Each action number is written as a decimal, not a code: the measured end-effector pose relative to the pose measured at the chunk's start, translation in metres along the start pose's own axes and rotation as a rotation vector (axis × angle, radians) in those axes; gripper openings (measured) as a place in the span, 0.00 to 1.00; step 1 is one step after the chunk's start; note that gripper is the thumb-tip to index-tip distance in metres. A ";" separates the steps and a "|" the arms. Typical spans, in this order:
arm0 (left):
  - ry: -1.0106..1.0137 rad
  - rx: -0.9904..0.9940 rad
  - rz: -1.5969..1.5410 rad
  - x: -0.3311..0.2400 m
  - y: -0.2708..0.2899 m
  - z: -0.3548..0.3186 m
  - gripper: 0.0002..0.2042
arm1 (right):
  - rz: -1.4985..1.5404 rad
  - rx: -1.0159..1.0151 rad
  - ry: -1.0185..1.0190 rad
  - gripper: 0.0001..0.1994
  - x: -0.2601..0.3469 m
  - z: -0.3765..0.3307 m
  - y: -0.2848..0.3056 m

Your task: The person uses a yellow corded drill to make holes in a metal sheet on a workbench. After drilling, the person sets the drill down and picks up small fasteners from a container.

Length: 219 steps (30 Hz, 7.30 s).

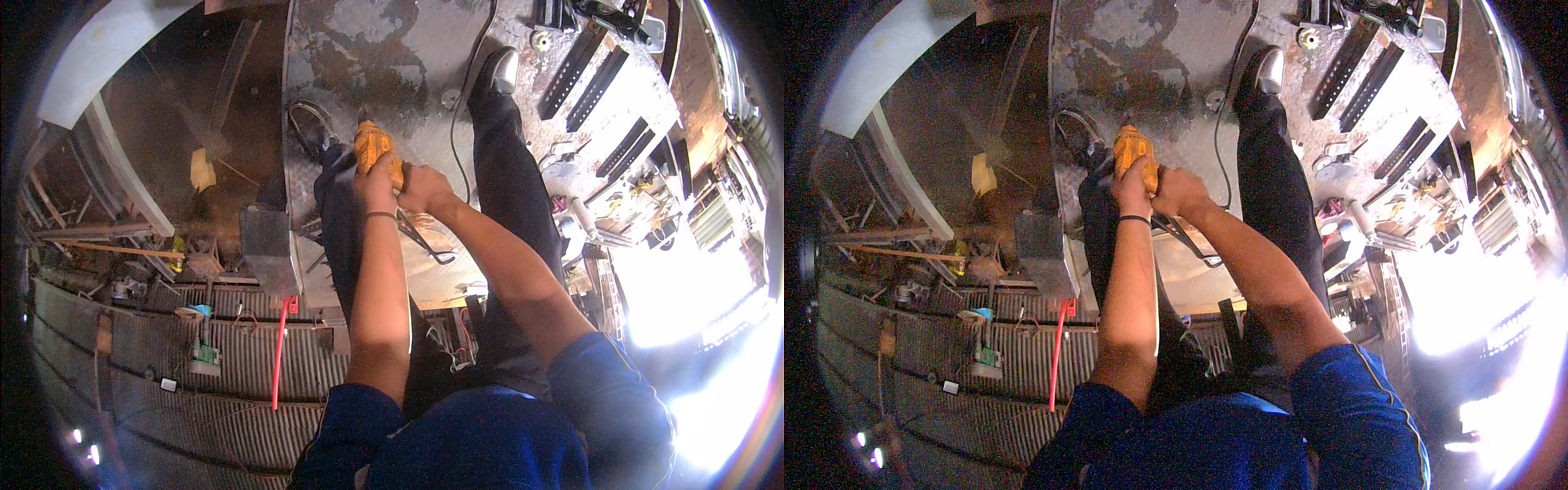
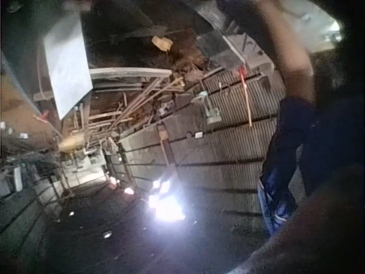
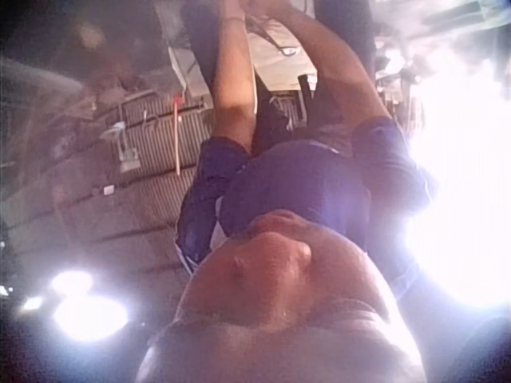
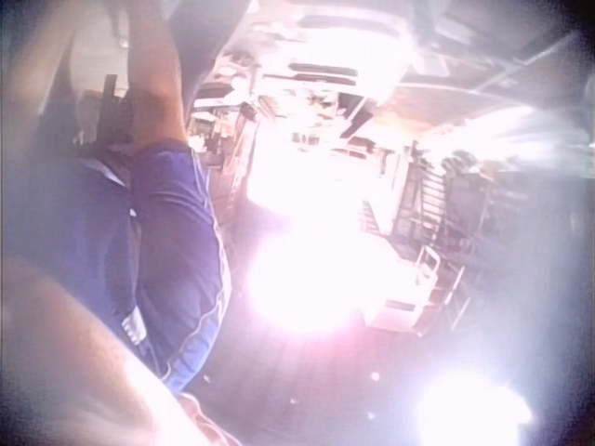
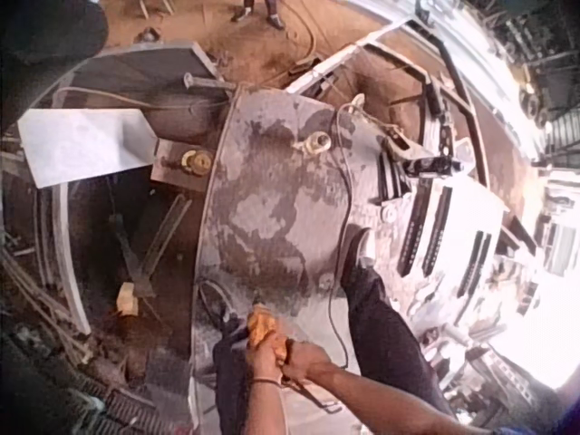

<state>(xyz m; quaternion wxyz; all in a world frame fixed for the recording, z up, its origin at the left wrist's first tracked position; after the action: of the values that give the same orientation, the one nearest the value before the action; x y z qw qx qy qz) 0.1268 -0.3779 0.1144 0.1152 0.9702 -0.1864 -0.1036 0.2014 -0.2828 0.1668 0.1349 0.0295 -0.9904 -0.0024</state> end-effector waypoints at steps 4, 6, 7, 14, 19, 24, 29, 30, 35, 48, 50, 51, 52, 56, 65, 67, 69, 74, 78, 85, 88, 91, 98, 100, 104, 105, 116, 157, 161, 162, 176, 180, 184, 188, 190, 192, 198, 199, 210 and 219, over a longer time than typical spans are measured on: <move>-0.005 -0.051 0.092 -0.006 -0.004 0.004 0.29 | 0.061 -0.018 -0.006 0.31 0.000 0.008 -0.004; -0.010 -0.071 0.099 -0.006 -0.003 0.009 0.28 | 0.054 -0.013 -0.007 0.32 0.000 0.009 -0.006; -0.015 -0.082 0.098 -0.003 -0.001 0.012 0.28 | 0.051 -0.011 -0.008 0.32 0.001 0.010 -0.007; -0.032 -0.104 0.112 0.000 0.005 0.027 0.28 | 0.058 0.003 -0.049 0.34 0.002 0.019 -0.015; -0.010 -0.107 0.153 -0.002 0.008 0.036 0.27 | 0.110 -0.034 -0.039 0.33 0.007 0.022 -0.015; -0.046 -0.094 0.218 -0.005 0.006 0.034 0.28 | 0.179 -0.058 -0.017 0.34 0.009 0.018 -0.015; -0.123 -0.090 0.247 -0.006 0.006 0.030 0.26 | 0.154 -0.053 -0.027 0.35 0.006 0.021 -0.020; -0.105 -0.092 0.244 -0.007 0.005 0.031 0.25 | 0.170 -0.062 -0.018 0.34 0.007 0.022 -0.019; -0.061 -0.059 0.279 -0.018 0.000 0.002 0.24 | 0.164 -0.084 -0.005 0.34 0.002 0.007 -0.019; 0.183 0.119 -0.142 0.076 -0.012 -0.012 0.24 | -0.081 -0.043 0.099 0.30 -0.057 -0.047 0.013; 0.171 0.113 -0.164 0.080 -0.020 -0.015 0.24 | -0.101 -0.023 0.101 0.30 -0.063 -0.045 0.017; 0.148 0.111 -0.174 0.084 -0.024 -0.017 0.24 | -0.112 -0.018 0.087 0.30 -0.067 -0.044 0.020; 0.128 0.107 -0.182 0.087 -0.025 -0.019 0.24 | -0.120 -0.011 0.071 0.30 -0.071 -0.044 0.019; 0.159 0.096 -0.094 0.097 -0.028 -0.013 0.22 | -0.087 0.024 0.054 0.36 -0.084 -0.034 0.013; 0.152 0.010 -0.057 0.112 -0.022 -0.002 0.24 | -0.080 0.017 0.041 0.34 -0.095 -0.027 -0.001; 0.133 0.036 0.002 0.109 -0.023 -0.002 0.23 | -0.061 -0.001 0.049 0.34 -0.097 -0.027 -0.001; 0.126 0.028 -0.003 0.104 -0.030 -0.009 0.23 | -0.061 -0.001 0.037 0.34 -0.099 -0.027 0.001; 0.101 0.038 0.014 0.103 -0.037 -0.012 0.23 | -0.031 0.009 0.032 0.35 -0.100 -0.027 0.007; 0.059 -0.005 0.050 0.115 -0.032 -0.003 0.24 | -0.014 0.001 0.012 0.36 -0.103 -0.028 0.003; -0.050 -0.093 0.194 0.106 -0.050 -0.013 0.26 | 0.053 -0.141 0.022 0.34 -0.119 -0.020 -0.016; -0.049 -0.089 0.144 0.104 -0.057 -0.016 0.26 | 0.028 -0.177 0.004 0.30 -0.121 -0.017 -0.016; -0.032 -0.152 0.206 0.104 -0.050 -0.017 0.26 | 0.001 -0.204 -0.033 0.27 -0.111 -0.026 -0.017; -0.049 -0.028 0.199 0.096 -0.040 0.003 0.28 | -0.028 -0.392 -0.111 0.25 -0.083 -0.027 -0.031; -0.140 -0.023 0.421 0.087 -0.035 0.004 0.29 | 0.086 -0.471 -0.108 0.26 -0.080 -0.025 -0.050; -0.352 -0.063 0.791 0.076 -0.028 0.006 0.28 | 0.302 -0.636 -0.098 0.25 -0.076 -0.017 -0.088; -0.390 -0.062 0.840 0.073 -0.028 0.001 0.28 | 0.336 -0.673 -0.087 0.24 -0.078 -0.015 -0.096; -0.456 -0.114 0.915 0.087 -0.036 -0.010 0.23 | 0.397 -0.605 0.014 0.23 -0.109 -0.008 -0.107; -0.386 -0.095 0.840 0.076 -0.045 -0.026 0.20 | 0.448 -0.487 -0.044 0.30 -0.109 -0.014 -0.080; -0.406 -0.089 0.815 0.076 -0.045 -0.024 0.19 | 0.426 -0.505 -0.035 0.30 -0.109 -0.014 -0.082; -0.409 -0.079 0.790 0.080 -0.041 -0.019 0.19 | 0.423 -0.497 -0.037 0.30 -0.108 -0.015 -0.082; -0.401 -0.074 0.700 0.085 -0.044 -0.015 0.20 | 0.267 -0.427 -0.035 0.29 -0.118 -0.009 -0.072; -0.384 -0.099 0.686 0.085 -0.047 -0.018 0.21 | 0.273 -0.402 -0.040 0.30 -0.113 -0.016 -0.062; -0.371 -0.126 0.667 0.090 -0.044 -0.016 0.22 | 0.220 -0.293 -0.116 0.32 -0.109 -0.020 -0.054; -0.379 -0.142 0.667 0.096 -0.040 -0.005 0.23 | 0.207 -0.248 -0.136 0.33 -0.111 -0.017 -0.052; -0.356 -0.109 0.664 0.094 -0.041 -0.008 0.23 | 0.203 -0.261 -0.121 0.33 -0.114 -0.015 -0.056; -0.366 -0.101 0.697 0.086 -0.048 -0.017 0.24 | 0.228 -0.275 -0.113 0.32 -0.120 -0.010 -0.062; -0.458 -0.125 0.787 0.092 -0.043 -0.004 0.22 | 0.328 -0.269 -0.106 0.31 -0.114 -0.010 -0.065; -0.458 -0.119 0.773 0.092 -0.045 -0.004 0.22 | 0.340 -0.283 -0.093 0.31 -0.115 -0.009 -0.065; -0.412 -0.124 0.742 0.092 -0.043 -0.015 0.23 | 0.337 -0.256 -0.015 0.34 -0.125 -0.006 -0.074; -0.396 -0.124 0.751 0.091 -0.047 -0.011 0.23 | 0.293 -0.173 -0.127 0.35 -0.129 0.000 -0.069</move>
<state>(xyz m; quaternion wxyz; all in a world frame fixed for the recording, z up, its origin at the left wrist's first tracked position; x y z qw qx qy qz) 0.2286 -0.3683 0.0984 0.1651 0.7875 -0.5388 -0.2496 0.3293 -0.3439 0.1317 0.0730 -0.1269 -0.9868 -0.0698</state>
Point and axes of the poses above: each hand's wrist, its own z-axis towards the middle knuckle, its own y-axis out of the back of the hand, x = y × z, the point moved 1 cm from there along z, towards the middle knuckle, and after that the axes turned 4 degrees about y, right-handed, at the moved point
